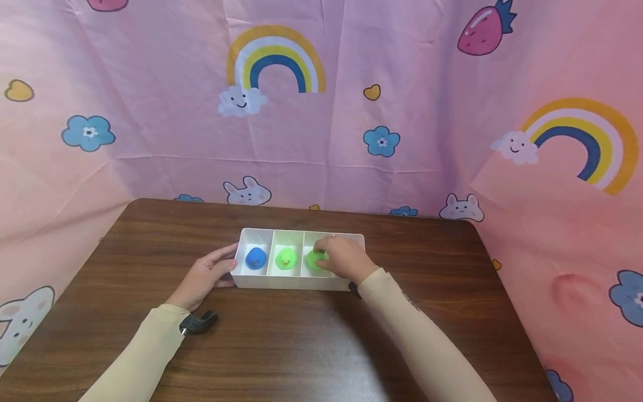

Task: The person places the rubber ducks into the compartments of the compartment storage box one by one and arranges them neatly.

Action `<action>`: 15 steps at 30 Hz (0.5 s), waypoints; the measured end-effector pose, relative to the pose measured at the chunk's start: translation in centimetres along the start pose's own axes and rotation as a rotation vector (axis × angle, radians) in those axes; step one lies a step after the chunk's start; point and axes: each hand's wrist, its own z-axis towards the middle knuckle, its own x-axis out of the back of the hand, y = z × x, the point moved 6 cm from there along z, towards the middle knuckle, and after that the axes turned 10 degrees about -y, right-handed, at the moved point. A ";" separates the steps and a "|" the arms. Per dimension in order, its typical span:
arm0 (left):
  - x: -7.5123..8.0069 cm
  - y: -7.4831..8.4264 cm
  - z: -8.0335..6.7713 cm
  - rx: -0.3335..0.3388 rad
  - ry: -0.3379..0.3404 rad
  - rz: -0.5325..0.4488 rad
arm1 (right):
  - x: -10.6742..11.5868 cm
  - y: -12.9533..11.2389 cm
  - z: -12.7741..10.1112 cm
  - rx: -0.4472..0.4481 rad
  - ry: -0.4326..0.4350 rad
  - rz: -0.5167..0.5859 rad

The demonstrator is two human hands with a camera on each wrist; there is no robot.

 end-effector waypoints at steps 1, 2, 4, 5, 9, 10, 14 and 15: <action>0.0 0.1 0.0 0.003 0.003 0.008 | -0.1 0.0 0.0 0.002 0.001 -0.003; 0.0 0.1 0.0 0.006 0.004 0.012 | -0.2 0.0 0.1 0.003 -0.001 -0.004; 0.0 0.2 -0.1 0.009 0.007 0.019 | -0.4 0.1 0.2 0.002 -0.006 -0.012; 0.0 0.3 -0.2 0.009 0.008 0.021 | -0.4 0.1 0.3 0.003 -0.009 -0.014; 0.0 0.5 -0.4 0.001 0.014 0.025 | -0.7 0.0 0.4 -0.004 -0.009 -0.013; 0.0 0.5 -0.4 0.000 0.012 0.026 | -0.7 0.1 0.5 -0.008 -0.010 -0.010; -0.1 0.5 -0.4 -0.001 0.005 0.032 | -0.9 0.2 0.5 -0.029 -0.013 -0.005; -0.1 0.5 -0.4 -0.002 0.005 0.032 | -1.0 0.3 0.5 -0.033 -0.012 -0.002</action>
